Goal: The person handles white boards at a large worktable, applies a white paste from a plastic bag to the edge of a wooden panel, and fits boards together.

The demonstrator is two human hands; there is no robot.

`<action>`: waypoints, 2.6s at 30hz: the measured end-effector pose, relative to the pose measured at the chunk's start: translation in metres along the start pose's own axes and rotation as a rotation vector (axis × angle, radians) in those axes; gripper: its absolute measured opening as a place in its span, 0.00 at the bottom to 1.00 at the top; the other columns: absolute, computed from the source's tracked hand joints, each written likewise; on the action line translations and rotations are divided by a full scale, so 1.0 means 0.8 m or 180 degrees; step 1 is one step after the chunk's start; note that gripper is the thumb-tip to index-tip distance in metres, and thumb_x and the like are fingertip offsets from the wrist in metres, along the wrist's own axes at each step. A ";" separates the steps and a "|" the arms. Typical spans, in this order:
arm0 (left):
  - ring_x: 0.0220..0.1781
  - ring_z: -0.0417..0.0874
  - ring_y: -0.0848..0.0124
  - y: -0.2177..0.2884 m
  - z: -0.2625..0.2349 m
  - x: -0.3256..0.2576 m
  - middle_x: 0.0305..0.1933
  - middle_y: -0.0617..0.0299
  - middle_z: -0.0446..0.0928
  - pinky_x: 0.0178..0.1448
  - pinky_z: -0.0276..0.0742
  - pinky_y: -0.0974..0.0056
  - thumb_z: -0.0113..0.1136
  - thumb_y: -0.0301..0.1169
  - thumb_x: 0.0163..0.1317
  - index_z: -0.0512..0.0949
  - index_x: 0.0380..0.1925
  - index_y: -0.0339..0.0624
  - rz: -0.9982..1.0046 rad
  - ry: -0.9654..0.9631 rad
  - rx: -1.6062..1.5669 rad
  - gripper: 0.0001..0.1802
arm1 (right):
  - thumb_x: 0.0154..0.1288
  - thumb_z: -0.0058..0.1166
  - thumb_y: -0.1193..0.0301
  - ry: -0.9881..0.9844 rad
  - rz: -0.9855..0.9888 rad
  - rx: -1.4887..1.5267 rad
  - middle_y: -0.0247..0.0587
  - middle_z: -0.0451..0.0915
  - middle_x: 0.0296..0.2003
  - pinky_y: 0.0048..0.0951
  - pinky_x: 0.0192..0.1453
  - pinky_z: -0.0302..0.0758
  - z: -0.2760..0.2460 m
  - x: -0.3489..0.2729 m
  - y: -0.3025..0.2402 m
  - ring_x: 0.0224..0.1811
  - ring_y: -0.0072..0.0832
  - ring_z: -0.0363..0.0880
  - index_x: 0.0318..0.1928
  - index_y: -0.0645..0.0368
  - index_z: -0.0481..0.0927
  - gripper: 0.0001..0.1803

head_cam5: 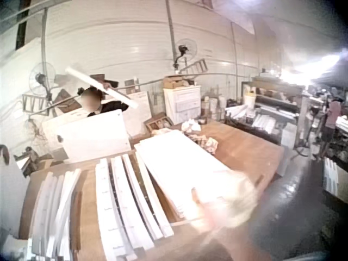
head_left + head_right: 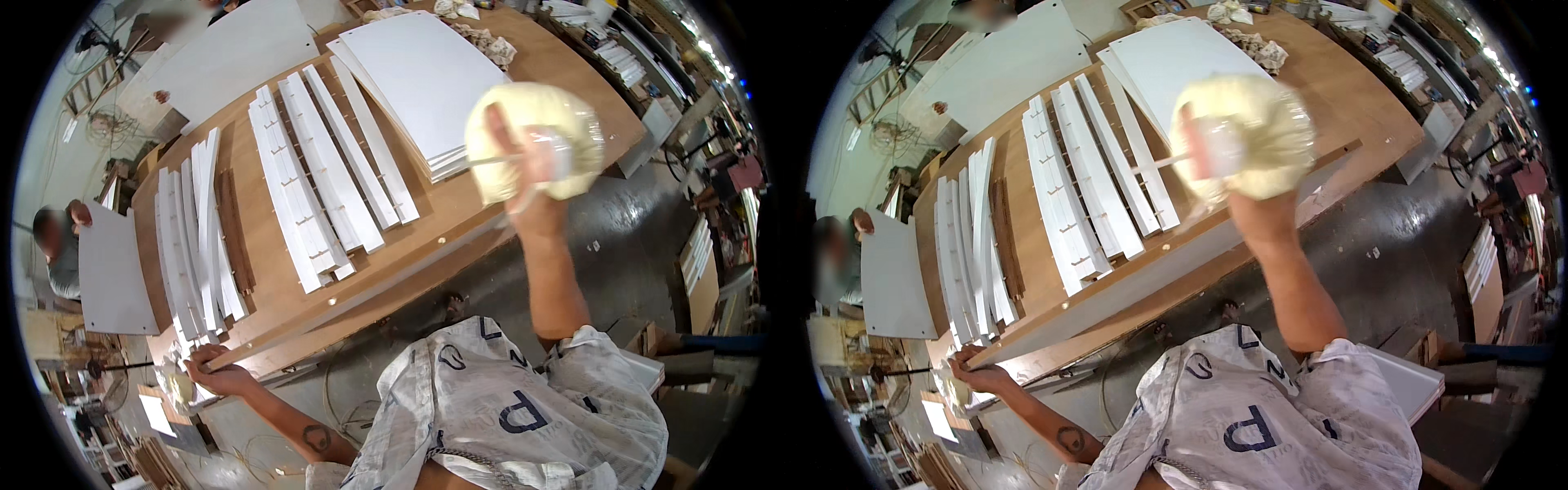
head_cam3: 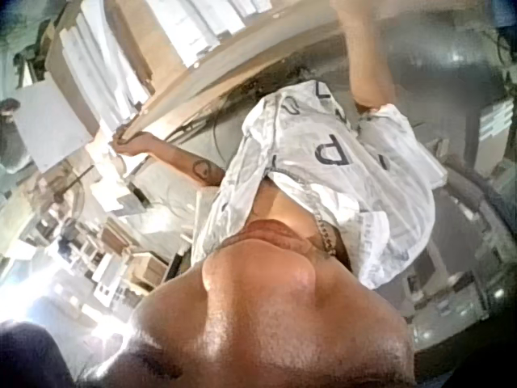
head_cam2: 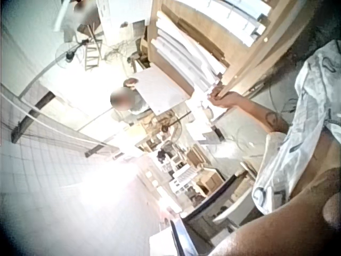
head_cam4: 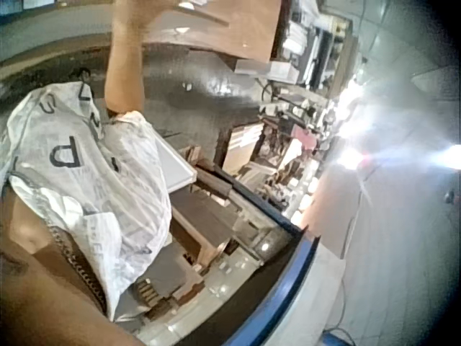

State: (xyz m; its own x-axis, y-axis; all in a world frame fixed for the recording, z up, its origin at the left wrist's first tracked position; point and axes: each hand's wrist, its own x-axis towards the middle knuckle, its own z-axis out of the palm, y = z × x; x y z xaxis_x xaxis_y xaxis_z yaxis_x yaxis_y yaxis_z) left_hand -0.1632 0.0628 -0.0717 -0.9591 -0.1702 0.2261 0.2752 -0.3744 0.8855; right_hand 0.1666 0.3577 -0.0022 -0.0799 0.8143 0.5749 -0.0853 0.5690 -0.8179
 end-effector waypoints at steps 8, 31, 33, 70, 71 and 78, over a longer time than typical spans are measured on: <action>0.20 0.62 0.71 -0.009 -0.005 0.003 0.16 0.64 0.60 0.27 0.61 0.68 0.41 0.45 0.65 0.60 0.15 0.47 0.0225 -0.0176 0.0149 0.22 | 0.61 0.55 0.59 -0.0382 0.1364 0.2256 0.42 0.77 0.27 0.27 0.20 0.79 -0.057 0.078 0.002 0.23 0.30 0.81 0.40 0.62 0.74 0.18; 0.20 0.62 0.70 -0.004 -0.009 0.003 0.15 0.62 0.59 0.29 0.60 0.66 0.36 0.45 0.66 0.62 0.13 0.45 0.0066 -0.0515 0.0268 0.24 | 0.57 0.55 0.66 -0.0309 0.0707 0.1590 0.42 0.76 0.21 0.26 0.15 0.73 -0.062 0.069 0.025 0.17 0.31 0.77 0.37 0.62 0.74 0.12; 0.20 0.63 0.69 -0.014 -0.033 0.023 0.14 0.62 0.60 0.28 0.60 0.66 0.36 0.45 0.66 0.63 0.13 0.45 0.0062 -0.0803 0.0195 0.24 | 0.57 0.54 0.66 -0.0301 0.0666 0.1558 0.43 0.75 0.21 0.26 0.15 0.73 -0.063 0.069 0.026 0.17 0.31 0.77 0.37 0.62 0.74 0.12; 0.31 0.71 0.69 -0.040 -0.041 0.043 0.26 0.62 0.70 0.41 0.69 0.64 0.45 0.45 0.64 0.71 0.23 0.42 0.0082 0.0016 -0.0023 0.19 | 0.58 0.54 0.59 -0.0322 0.1316 0.1981 0.46 0.78 0.28 0.25 0.16 0.73 -0.180 0.142 0.044 0.22 0.33 0.79 0.40 0.60 0.74 0.18; 0.32 0.72 0.69 -0.037 -0.034 0.039 0.26 0.62 0.71 0.41 0.69 0.64 0.46 0.44 0.64 0.71 0.24 0.42 0.0117 0.0086 0.0004 0.19 | 0.58 0.55 0.58 -0.0324 0.1386 0.2091 0.46 0.78 0.28 0.25 0.15 0.72 -0.183 0.146 0.049 0.22 0.33 0.79 0.40 0.60 0.73 0.19; 0.30 0.70 0.71 -0.041 -0.033 0.038 0.26 0.64 0.68 0.40 0.68 0.66 0.47 0.48 0.64 0.70 0.24 0.43 0.0301 -0.0055 0.0061 0.20 | 0.56 0.59 0.61 -0.0342 0.1463 0.1714 0.43 0.78 0.28 0.23 0.13 0.69 -0.184 0.152 0.052 0.20 0.31 0.78 0.41 0.61 0.74 0.18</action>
State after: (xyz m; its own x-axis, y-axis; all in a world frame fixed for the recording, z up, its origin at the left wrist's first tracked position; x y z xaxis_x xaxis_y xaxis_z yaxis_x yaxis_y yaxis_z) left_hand -0.1999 0.0461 -0.1043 -0.9300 -0.1882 0.3158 0.3634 -0.3399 0.8674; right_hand 0.2993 0.4970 0.0303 -0.3205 0.9266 0.1967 -0.4957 0.0129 -0.8684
